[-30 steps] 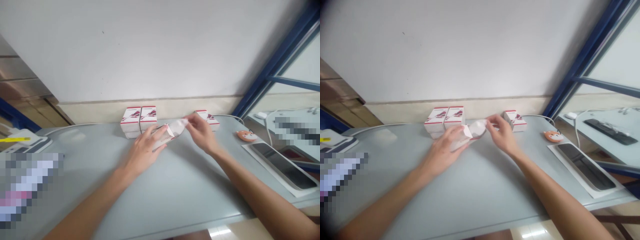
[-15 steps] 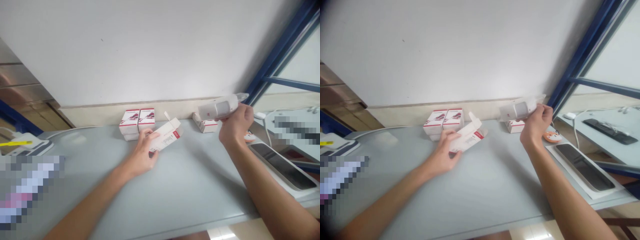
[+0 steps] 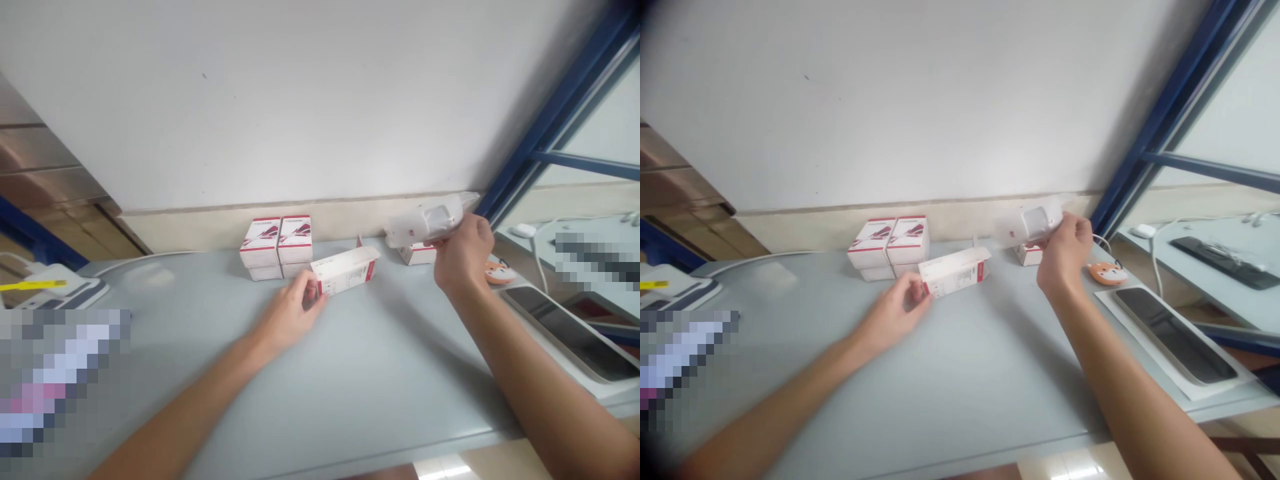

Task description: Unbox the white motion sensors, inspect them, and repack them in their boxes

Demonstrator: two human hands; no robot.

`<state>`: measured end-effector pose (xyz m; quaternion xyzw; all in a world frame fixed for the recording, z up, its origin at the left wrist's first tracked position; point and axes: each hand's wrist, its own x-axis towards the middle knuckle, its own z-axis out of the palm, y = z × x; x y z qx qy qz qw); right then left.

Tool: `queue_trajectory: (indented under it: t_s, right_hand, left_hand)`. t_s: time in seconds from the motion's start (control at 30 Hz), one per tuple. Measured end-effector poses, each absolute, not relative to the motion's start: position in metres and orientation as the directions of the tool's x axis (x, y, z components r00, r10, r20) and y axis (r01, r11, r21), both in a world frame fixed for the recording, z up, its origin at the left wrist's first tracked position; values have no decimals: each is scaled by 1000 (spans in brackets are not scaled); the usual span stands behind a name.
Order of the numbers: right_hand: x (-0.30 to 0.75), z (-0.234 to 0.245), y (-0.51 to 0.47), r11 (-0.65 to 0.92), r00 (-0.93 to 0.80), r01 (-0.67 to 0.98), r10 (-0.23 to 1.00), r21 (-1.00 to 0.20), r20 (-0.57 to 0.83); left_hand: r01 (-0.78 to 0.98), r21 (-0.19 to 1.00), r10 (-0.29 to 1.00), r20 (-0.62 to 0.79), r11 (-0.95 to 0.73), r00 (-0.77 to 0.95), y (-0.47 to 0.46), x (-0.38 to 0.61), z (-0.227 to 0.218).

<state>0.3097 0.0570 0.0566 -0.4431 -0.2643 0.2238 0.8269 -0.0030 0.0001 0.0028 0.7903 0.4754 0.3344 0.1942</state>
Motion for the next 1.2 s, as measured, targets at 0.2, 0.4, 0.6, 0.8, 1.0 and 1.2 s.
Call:
queue_trajectory:
  t_s: [0.2,0.4,0.6,0.8,1.0,1.2]
  right_hand:
    - [297,62,50,483,752,-210,635,-850,175]
    - [278,51,44,326,521,-270,841,-906,147]
    - [248,49,20,62,15,-287,998,-956,60]
    - [241,57,7,150,-129,-121,978,-981,165]
    - [242,62,4,429,47,45,901,-902,431]
    - [228,78,-4,494,105,75,860,-866,500]
  left_hand:
    - [614,553,827,369,-563,425,-4,-1,5]
    - [509,653,827,468,-561,311,-7,4,6]
    - [-63,979,918,203,-193,341,-23,20,24]
    - [-332,926,881,-3,181,473,-20,19,22]
    - [-358,852,762,-71,382,643,-9,14,8]
    - [-388,772,698,-100,504,709,-10,12,12]
